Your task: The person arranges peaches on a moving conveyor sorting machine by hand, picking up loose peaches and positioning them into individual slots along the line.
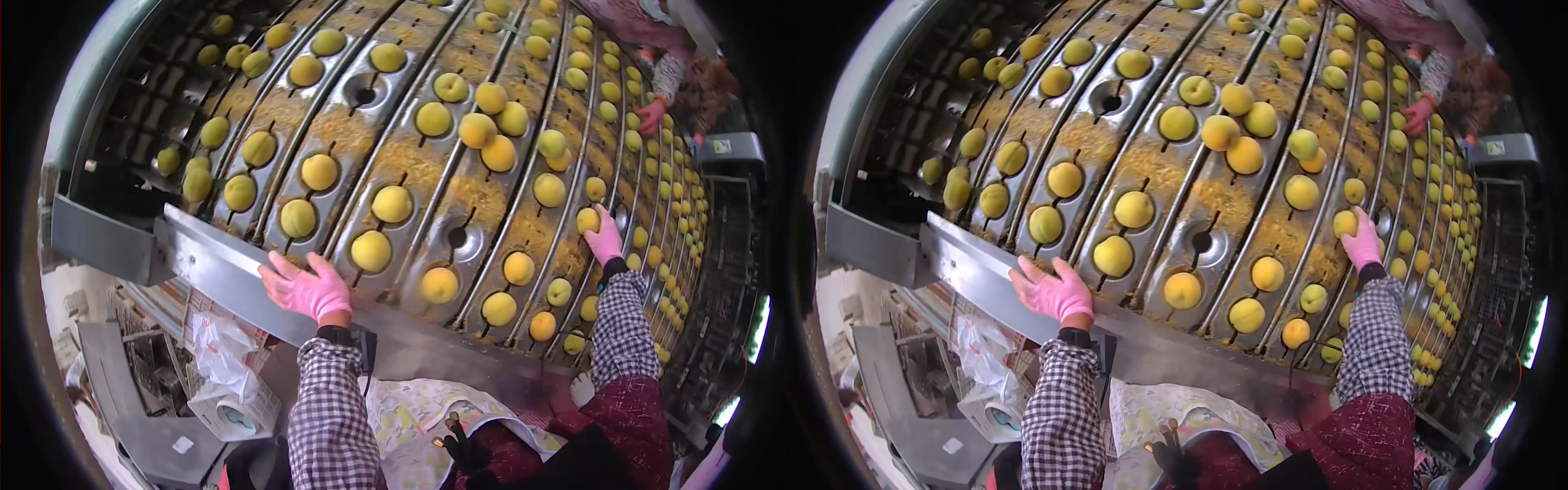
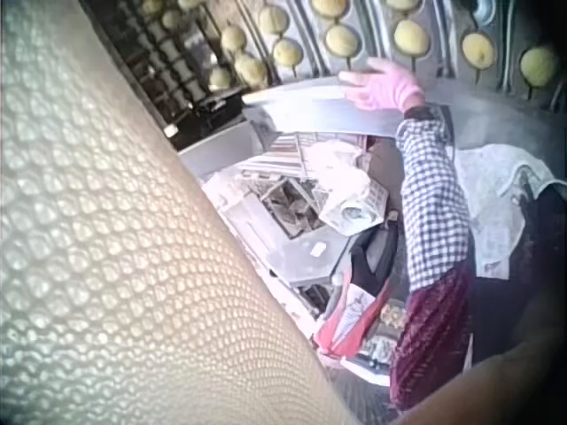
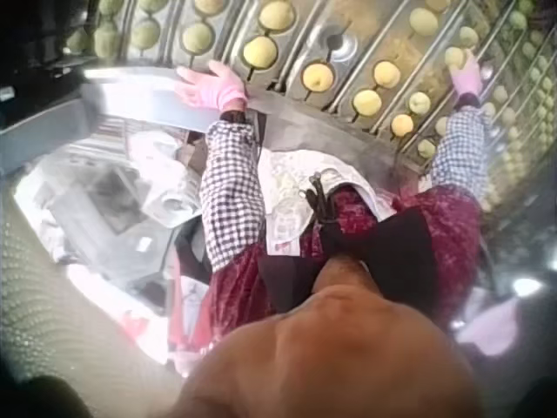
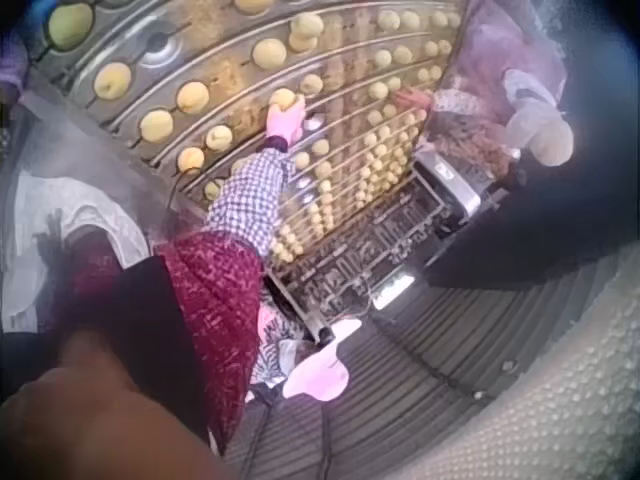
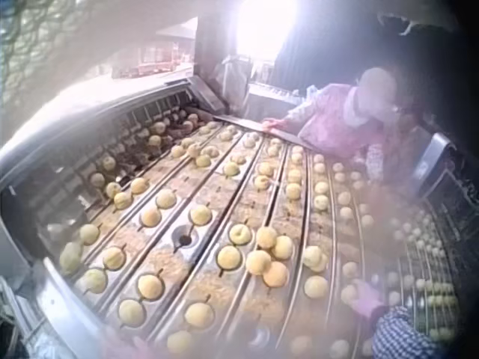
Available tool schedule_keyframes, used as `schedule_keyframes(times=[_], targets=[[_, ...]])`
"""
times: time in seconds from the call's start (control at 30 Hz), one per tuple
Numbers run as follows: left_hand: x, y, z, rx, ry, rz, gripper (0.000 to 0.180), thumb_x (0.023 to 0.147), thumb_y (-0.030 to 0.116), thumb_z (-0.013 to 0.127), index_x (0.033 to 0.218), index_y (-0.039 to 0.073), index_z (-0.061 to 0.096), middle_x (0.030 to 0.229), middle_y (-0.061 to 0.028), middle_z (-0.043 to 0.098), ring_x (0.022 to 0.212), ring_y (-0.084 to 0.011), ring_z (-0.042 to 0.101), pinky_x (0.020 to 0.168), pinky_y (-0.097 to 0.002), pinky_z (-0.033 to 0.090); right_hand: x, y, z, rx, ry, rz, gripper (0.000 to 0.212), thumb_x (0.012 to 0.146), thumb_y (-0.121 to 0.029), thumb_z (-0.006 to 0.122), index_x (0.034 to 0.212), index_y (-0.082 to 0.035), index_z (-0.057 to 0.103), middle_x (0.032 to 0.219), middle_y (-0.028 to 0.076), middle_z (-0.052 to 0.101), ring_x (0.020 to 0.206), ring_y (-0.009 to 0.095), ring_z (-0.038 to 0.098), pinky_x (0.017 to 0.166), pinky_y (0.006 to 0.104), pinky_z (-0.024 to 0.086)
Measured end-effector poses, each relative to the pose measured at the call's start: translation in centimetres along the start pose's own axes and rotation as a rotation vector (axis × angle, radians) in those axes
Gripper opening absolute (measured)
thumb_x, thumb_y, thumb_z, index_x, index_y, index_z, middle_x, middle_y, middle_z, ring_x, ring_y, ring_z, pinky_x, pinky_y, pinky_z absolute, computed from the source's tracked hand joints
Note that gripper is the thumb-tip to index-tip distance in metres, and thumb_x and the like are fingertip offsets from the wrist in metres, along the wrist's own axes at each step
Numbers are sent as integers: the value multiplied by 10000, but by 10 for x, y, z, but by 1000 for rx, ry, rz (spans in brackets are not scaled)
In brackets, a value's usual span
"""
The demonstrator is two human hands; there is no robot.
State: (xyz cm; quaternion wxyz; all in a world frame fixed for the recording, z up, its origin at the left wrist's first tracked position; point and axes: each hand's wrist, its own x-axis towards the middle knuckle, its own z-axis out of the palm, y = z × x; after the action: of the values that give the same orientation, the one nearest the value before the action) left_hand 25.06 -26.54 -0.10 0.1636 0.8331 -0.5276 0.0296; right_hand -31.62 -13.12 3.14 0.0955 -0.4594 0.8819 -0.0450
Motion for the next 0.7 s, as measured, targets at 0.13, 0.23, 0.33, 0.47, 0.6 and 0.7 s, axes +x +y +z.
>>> schedule_keyframes(times=[0.13, 0.23, 0.33, 0.47, 0.6, 0.7], targets=[[5, -16, 8, 143, -29, -19, 671, 952, 414, 532, 1505, 80, 349, 1504, -287, 347, 1359, -426, 396, 1120, -510, 323, 4, -42, -15, -36, -101, 188, 652, 790, -191, 676, 1401, -128, 456, 1354, 228, 503, 1242, 409, 510, 1046, 436, 432], [1, 2, -3, 159, -130, -73, 677, 966, 450, 497, 1515, 86, 343, 1517, -272, 342, 1350, -422, 412, 1110, -504, 337, -6, -13, -8, 171, 76, 168, 663, 783, -223, 711, 1392, -122, 468, 1346, 221, 518, 1246, 390, 514, 1063, 428, 420], [-3, 5, 3, 203, -109, -20, 684, 964, 468, 494, 1518, 95, 345, 1524, -262, 340, 1340, -419, 426, 1097, -505, 351, -17, -6, -13, 102, 90, 182, 675, 780, -245, 729, 1393, -121, 475, 1337, 214, 529, 1250, 383, 512, 1070, 425, 416], [-2, -3, 8, 200, -88, -6, 671, 976, 466, 478, 1527, 111, 335, 1536, -255, 326, 1333, -423, 438, 1088, -512, 365, -20, -12, -17, 37, 27, 193, 665, 786, -228, 713, 1396, -122, 472, 1333, 206, 532, 1242, 386, 514, 1066, 426, 420], [0, 2, 1, 203, -140, -59, 659, 982, 468, 470, 1535, 138, 330, 1547, -250, 310, 1334, -427, 436, 1094, -514, 360, -8, -14, -28, 42, -68, 162, 635, 792, -211, 686, 1387, -115, 486, 1328, 199, 538, 1237, 386, 517, 1058, 426, 426], [0, 10, -4, 210, -175, -92, 648, 985, 465, 466, 1540, 164, 323, 1554, -247, 298, 1344, -428, 422, 1105, -510, 350, 11, -7, -35, 164, 110, 133, 580, 798, -232, 677, 1345, -108, 531, 1311, 192, 557, 1215, 370, 539, 1035, 424, 442]])
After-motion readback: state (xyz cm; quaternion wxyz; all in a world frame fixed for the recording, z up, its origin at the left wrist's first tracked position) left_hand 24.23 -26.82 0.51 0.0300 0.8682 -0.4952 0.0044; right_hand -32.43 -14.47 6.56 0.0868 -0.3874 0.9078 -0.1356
